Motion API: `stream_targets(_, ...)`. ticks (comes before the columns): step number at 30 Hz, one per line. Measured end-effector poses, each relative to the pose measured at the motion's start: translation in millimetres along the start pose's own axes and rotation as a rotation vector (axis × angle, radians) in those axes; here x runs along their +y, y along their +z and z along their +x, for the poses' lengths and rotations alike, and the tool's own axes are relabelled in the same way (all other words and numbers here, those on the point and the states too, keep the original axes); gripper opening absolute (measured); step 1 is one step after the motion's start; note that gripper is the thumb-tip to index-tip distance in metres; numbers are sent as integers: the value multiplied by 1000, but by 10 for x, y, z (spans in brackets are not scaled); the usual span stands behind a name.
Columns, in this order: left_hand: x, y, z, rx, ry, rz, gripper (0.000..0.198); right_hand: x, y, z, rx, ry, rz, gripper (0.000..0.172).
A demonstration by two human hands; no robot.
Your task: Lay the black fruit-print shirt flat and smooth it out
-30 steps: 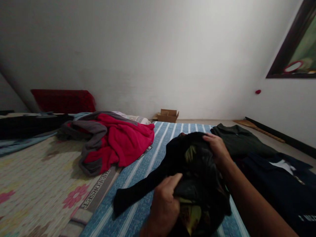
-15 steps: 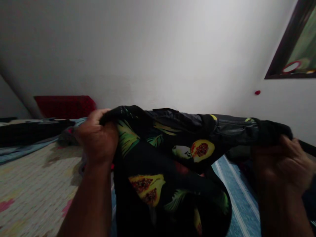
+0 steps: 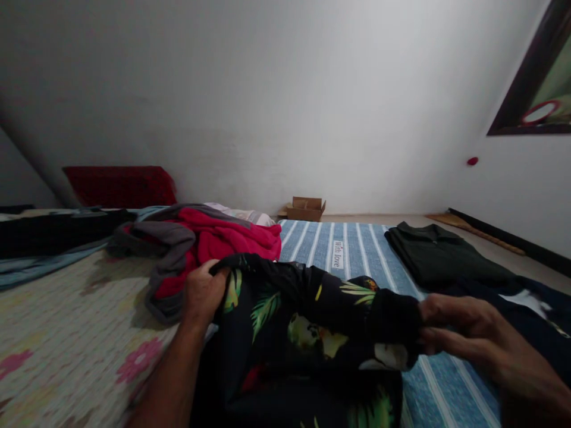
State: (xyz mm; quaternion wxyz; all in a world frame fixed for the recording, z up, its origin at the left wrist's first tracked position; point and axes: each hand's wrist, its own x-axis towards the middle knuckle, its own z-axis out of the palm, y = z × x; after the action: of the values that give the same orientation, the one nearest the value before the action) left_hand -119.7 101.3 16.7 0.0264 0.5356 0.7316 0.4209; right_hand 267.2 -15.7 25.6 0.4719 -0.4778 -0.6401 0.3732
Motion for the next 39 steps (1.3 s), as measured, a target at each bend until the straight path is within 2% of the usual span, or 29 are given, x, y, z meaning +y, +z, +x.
stream_targets(2, -160, 93, -38, -20, -17, -11, 30, 73, -37, 24, -194, 34, -34, 24)
stream_targets(3, -213, 121, -49, -19, -28, -13, 30, 120, -65, 35, -214, 40, -57, 24)
stream_targets(7, -266, 143, -79, -6, -67, -19, 30, 352, -177, 149, 13, -50, -116, 21)
stream_targets(8, -255, 138, -90, -4, -70, -29, 30, 417, -192, 210, 16, -70, -137, 27)
stream_targets(12, -208, 126, -150, 0, -105, -100, 32, 698, -148, 554, -163, -51, -264, 57)
stream_targets(14, -211, 127, -172, -11, -136, -140, 34, 844, -73, 723, -165, -10, -259, 64)
stream_targets(15, -224, 129, -178, -13, -147, -154, 35, 912, -29, 790, -173, 30, -229, 63)
stream_targets(18, -311, 140, -182, -16, -136, -148, 35, 1075, 87, 890, -229, 151, -44, 36)
stream_targets(20, -389, 152, -186, -43, -116, -121, 35, 1130, 118, 884, -159, 160, 80, 22)
stream_targets(22, -446, 157, -187, -89, -118, -103, 34, 1134, 94, 852, -12, 145, 164, 18)
stream_targets(25, -420, 120, -140, -89, -166, -72, 30, 1038, -35, 806, 178, 136, 275, 19)
stream_targets(29, -142, -95, 91, 3, -186, -5, 26, 729, -263, 755, 301, 93, 419, 26)
stream_targets(31, 54, -268, 242, 60, -101, 101, 29, 513, -341, 713, 383, 6, 461, 27)
stream_targets(35, 468, -583, 525, 296, 152, 275, 34, 54, -401, 626, 602, -236, 424, 27)
stream_targets(37, 698, -612, 725, 385, 257, 310, 37, -131, -434, 647, 714, -271, 302, 26)
stream_targets(39, 962, -511, 1026, 463, 336, 310, 43, -260, -500, 765, 884, -293, 83, 25)
